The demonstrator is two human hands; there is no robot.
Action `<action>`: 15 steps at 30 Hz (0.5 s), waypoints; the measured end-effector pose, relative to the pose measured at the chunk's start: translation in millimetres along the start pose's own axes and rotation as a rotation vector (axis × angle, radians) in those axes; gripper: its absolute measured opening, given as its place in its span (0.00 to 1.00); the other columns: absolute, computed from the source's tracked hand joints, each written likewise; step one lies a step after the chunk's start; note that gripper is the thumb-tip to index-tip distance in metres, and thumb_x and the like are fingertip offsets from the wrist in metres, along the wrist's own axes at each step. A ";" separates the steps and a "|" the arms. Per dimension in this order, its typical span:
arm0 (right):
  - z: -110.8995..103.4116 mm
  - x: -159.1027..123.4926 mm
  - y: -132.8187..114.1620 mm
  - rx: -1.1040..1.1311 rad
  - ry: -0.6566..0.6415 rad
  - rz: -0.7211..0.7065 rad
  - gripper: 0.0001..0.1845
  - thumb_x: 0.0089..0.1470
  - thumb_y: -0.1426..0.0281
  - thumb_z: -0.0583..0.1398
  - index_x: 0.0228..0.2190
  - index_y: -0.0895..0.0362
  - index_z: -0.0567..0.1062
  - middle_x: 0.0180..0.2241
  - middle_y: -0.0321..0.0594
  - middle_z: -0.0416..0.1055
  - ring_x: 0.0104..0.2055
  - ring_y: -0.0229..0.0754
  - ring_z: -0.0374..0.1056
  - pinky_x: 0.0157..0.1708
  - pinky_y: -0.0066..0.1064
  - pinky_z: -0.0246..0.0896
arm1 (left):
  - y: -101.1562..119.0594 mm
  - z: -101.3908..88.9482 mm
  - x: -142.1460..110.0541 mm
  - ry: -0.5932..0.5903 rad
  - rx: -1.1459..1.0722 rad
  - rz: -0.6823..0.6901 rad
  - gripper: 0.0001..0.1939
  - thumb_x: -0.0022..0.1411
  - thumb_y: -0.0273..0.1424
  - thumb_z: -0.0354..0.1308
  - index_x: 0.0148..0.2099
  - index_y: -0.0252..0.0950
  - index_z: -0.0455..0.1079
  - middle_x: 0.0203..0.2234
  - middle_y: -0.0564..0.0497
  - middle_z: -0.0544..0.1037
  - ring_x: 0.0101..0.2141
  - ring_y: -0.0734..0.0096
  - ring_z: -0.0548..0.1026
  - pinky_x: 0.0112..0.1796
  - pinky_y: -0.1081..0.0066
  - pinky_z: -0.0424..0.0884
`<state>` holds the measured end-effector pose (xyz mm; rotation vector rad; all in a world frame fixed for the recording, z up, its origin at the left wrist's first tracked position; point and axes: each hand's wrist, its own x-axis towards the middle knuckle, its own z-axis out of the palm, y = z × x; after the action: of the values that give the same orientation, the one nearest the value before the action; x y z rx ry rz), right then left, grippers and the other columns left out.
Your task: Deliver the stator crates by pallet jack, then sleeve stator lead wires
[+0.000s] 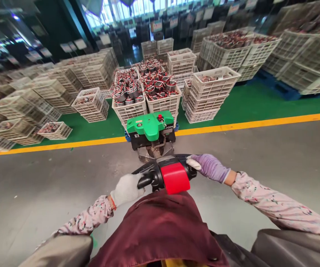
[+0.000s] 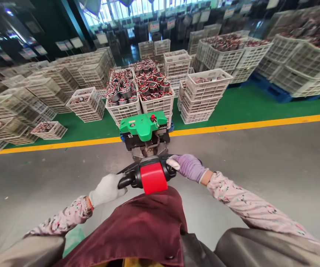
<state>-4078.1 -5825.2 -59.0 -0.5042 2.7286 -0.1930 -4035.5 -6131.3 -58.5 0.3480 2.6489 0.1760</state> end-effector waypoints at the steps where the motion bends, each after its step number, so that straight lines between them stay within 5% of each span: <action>1: -3.3 2.6 0.0 -0.003 0.000 0.013 0.21 0.68 0.68 0.46 0.50 0.57 0.76 0.42 0.47 0.80 0.43 0.46 0.77 0.40 0.29 0.64 | -1.2 -2.1 3.9 0.004 -0.007 0.005 0.22 0.54 0.33 0.59 0.52 0.40 0.74 0.42 0.46 0.82 0.42 0.56 0.80 0.40 0.66 0.71; 9: -16.5 26.8 4.2 0.004 0.004 0.057 0.21 0.68 0.67 0.47 0.49 0.57 0.77 0.41 0.49 0.80 0.44 0.49 0.77 0.41 0.32 0.65 | -11.6 -16.7 27.2 0.017 -0.010 -0.005 0.21 0.53 0.33 0.59 0.51 0.41 0.75 0.38 0.47 0.83 0.41 0.55 0.81 0.40 0.66 0.72; 15: -12.3 46.7 18.4 0.087 0.077 -0.051 0.24 0.69 0.61 0.45 0.46 0.53 0.78 0.36 0.43 0.80 0.38 0.43 0.77 0.39 0.28 0.67 | -15.3 -31.4 39.4 -0.013 -0.026 -0.022 0.17 0.55 0.31 0.58 0.47 0.39 0.76 0.39 0.46 0.82 0.40 0.57 0.81 0.39 0.67 0.71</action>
<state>-4129.3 -5824.5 -66.1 -0.5528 2.7689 -0.3496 -4087.1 -6137.3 -50.3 0.3098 2.6341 0.1997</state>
